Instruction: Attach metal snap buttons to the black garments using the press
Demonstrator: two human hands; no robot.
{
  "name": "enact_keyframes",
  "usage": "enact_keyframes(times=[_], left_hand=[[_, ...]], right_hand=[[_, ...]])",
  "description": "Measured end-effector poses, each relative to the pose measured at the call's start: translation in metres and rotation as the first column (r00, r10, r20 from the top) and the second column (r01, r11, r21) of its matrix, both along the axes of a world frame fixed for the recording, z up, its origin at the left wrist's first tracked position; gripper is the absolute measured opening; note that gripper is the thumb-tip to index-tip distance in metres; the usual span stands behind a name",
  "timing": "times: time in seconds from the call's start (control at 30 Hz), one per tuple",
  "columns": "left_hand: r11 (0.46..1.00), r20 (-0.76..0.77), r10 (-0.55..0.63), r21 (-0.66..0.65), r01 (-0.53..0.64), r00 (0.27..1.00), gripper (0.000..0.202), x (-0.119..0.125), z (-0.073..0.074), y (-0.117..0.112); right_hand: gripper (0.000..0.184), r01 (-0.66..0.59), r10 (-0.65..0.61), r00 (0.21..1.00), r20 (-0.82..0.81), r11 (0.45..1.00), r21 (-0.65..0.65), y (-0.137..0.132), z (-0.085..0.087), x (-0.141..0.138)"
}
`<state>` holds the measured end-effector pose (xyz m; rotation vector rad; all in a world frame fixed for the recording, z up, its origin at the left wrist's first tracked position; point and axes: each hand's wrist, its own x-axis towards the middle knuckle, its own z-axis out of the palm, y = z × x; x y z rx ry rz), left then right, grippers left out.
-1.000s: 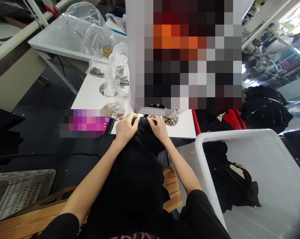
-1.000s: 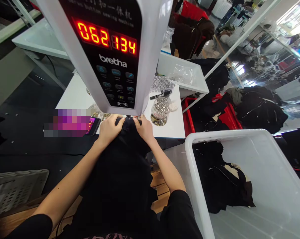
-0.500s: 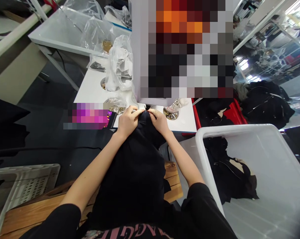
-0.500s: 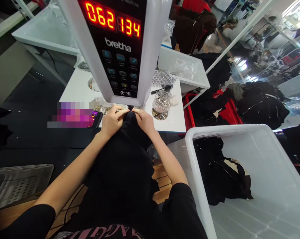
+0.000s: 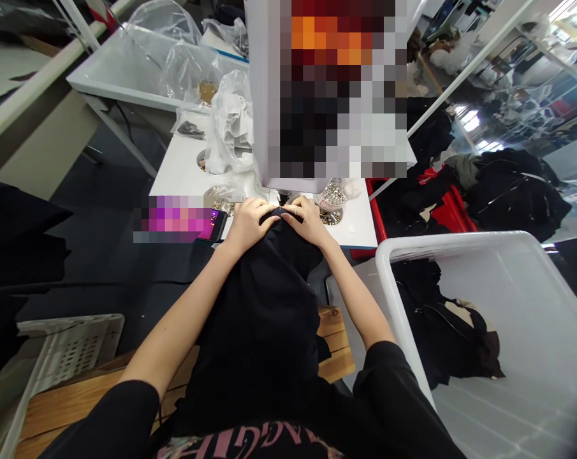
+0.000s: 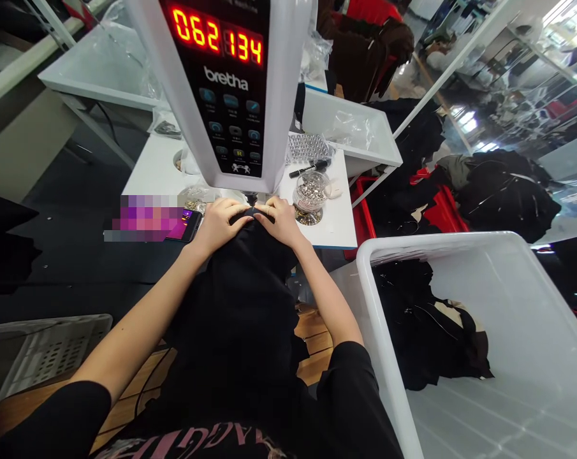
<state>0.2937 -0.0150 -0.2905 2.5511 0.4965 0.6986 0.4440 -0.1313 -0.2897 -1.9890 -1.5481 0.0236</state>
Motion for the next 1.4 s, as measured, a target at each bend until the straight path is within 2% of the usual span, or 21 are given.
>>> enact_keyframes(times=[0.23,0.4,0.57,0.9,1.17,1.3,1.4], left_hand=[[0.999,0.043,-0.001,-0.045,0.002,0.999,0.024,0.004,-0.005,0.003],[0.999,0.085,-0.022,-0.044,0.025,0.996,0.025,0.004,-0.007,0.004],[0.998,0.105,-0.05,-0.04,0.054,0.993,0.027,0.006,-0.009,0.007],[0.998,0.104,-0.065,-0.02,0.067,0.992,0.028,0.005,-0.006,0.004],[0.998,0.123,-0.055,-0.026,0.058,0.991,0.028,0.004,-0.01,0.006],[0.998,0.094,-0.064,0.002,0.064,0.994,0.029,0.004,-0.01,0.004],[0.997,0.064,-0.073,0.034,0.071,0.995,0.03,0.005,-0.003,0.001]], right_hand=[[0.028,-0.165,0.177,0.961,-0.211,0.983,0.076,-0.001,-0.012,0.009],[0.028,-0.233,0.266,0.927,-0.263,0.961,0.15,-0.001,-0.012,0.01],[0.03,-0.267,0.299,0.914,-0.274,0.952,0.148,-0.001,-0.012,0.011],[0.031,-0.24,0.255,0.93,-0.265,0.967,0.089,-0.002,-0.011,0.01],[0.028,-0.23,0.249,0.929,-0.273,0.968,0.1,-0.002,-0.009,0.009],[0.028,-0.161,0.155,0.966,-0.205,0.987,-0.012,-0.006,-0.005,0.007],[0.027,-0.034,0.027,0.99,-0.14,0.998,-0.047,-0.006,0.002,0.006]])
